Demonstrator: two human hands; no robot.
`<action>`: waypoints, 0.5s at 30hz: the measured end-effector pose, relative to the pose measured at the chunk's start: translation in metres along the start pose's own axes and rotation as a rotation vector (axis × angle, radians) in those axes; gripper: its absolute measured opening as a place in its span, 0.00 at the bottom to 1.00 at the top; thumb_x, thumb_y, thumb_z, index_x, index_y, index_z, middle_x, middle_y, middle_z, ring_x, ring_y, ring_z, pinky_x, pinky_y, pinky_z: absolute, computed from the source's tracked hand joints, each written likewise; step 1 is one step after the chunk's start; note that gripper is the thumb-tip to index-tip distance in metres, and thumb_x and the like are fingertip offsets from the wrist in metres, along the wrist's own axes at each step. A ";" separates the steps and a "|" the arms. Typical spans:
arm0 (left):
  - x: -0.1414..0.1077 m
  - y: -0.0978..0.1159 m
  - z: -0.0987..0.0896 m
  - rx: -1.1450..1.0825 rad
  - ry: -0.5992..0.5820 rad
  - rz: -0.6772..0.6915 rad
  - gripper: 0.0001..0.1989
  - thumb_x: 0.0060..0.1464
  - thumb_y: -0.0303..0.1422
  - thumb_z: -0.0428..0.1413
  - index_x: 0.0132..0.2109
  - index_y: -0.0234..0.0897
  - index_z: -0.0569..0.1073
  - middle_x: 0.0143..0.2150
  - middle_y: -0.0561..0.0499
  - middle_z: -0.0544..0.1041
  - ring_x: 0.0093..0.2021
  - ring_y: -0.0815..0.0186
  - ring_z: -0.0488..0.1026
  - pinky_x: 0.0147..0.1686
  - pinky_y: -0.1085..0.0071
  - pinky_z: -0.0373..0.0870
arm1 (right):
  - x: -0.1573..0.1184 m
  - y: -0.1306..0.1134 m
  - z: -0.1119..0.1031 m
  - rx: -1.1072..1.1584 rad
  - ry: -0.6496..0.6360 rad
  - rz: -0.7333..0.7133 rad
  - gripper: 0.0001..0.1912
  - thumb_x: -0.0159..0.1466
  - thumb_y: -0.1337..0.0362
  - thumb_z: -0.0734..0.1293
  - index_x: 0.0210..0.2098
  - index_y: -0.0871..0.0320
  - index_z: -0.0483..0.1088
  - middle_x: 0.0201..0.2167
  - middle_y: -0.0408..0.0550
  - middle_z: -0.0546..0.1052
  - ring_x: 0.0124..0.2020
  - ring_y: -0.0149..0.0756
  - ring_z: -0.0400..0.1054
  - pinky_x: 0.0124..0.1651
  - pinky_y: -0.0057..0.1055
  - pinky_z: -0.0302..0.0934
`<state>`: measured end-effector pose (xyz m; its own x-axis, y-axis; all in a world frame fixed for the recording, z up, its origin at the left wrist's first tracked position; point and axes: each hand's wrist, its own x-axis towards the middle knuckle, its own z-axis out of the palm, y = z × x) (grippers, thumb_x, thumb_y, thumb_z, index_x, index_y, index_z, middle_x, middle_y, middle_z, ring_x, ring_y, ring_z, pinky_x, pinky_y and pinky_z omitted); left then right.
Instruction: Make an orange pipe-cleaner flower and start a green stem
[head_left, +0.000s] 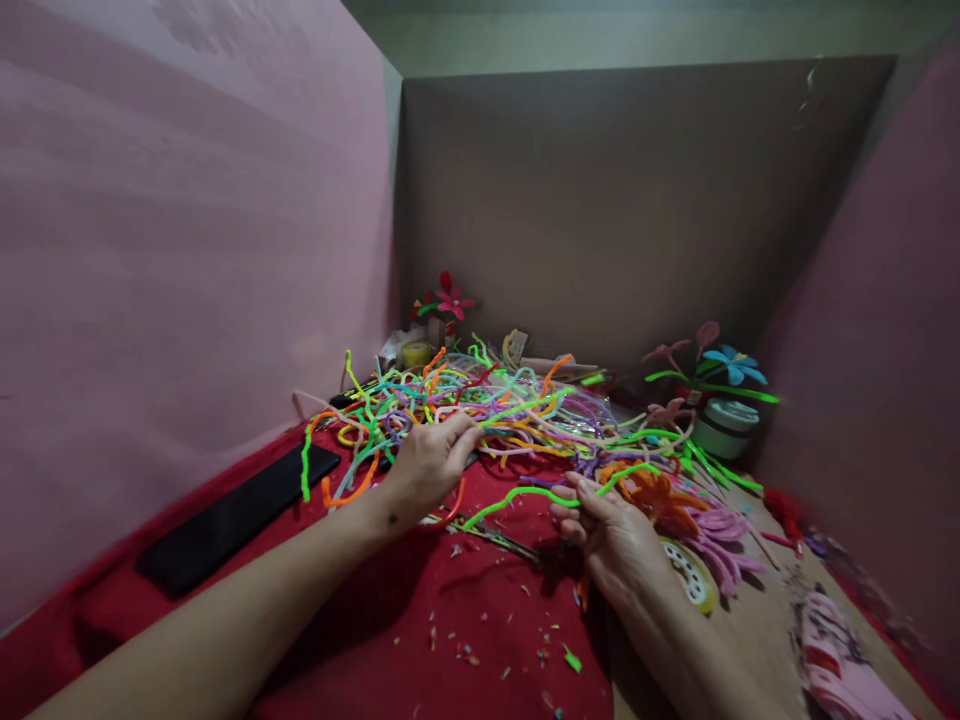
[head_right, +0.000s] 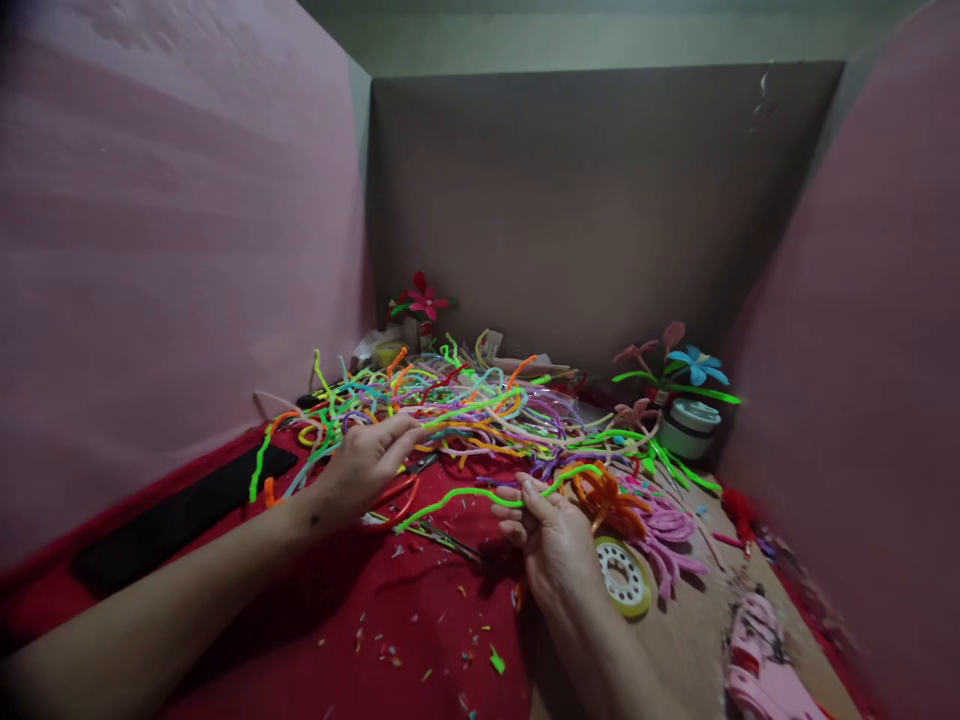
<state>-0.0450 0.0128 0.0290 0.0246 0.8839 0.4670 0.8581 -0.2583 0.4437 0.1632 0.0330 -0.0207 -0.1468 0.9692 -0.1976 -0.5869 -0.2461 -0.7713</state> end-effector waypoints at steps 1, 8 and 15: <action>0.004 -0.007 -0.001 0.057 0.026 -0.029 0.14 0.60 0.35 0.41 0.34 0.36 0.69 0.27 0.52 0.71 0.27 0.70 0.66 0.31 0.75 0.60 | 0.000 0.000 0.000 -0.007 -0.014 0.004 0.13 0.47 0.73 0.72 0.33 0.65 0.70 0.22 0.51 0.78 0.20 0.34 0.73 0.18 0.22 0.65; 0.025 -0.047 -0.001 0.446 0.070 -0.049 0.13 0.58 0.33 0.44 0.38 0.33 0.71 0.38 0.42 0.73 0.41 0.60 0.69 0.39 0.68 0.64 | -0.009 0.008 0.005 -0.080 -0.091 0.047 0.16 0.47 0.67 0.73 0.34 0.64 0.69 0.21 0.49 0.77 0.18 0.35 0.72 0.17 0.23 0.64; 0.105 -0.041 0.004 0.478 0.007 0.139 0.14 0.55 0.24 0.46 0.43 0.36 0.74 0.44 0.46 0.72 0.46 0.65 0.67 0.46 0.71 0.64 | -0.009 0.014 0.004 -0.134 -0.153 0.057 0.20 0.48 0.61 0.74 0.35 0.65 0.67 0.21 0.49 0.77 0.17 0.33 0.70 0.15 0.20 0.59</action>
<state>-0.0760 0.1182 0.0568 0.1534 0.8508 0.5026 0.9861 -0.1644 -0.0228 0.1530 0.0210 -0.0272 -0.3020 0.9403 -0.1571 -0.4644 -0.2891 -0.8371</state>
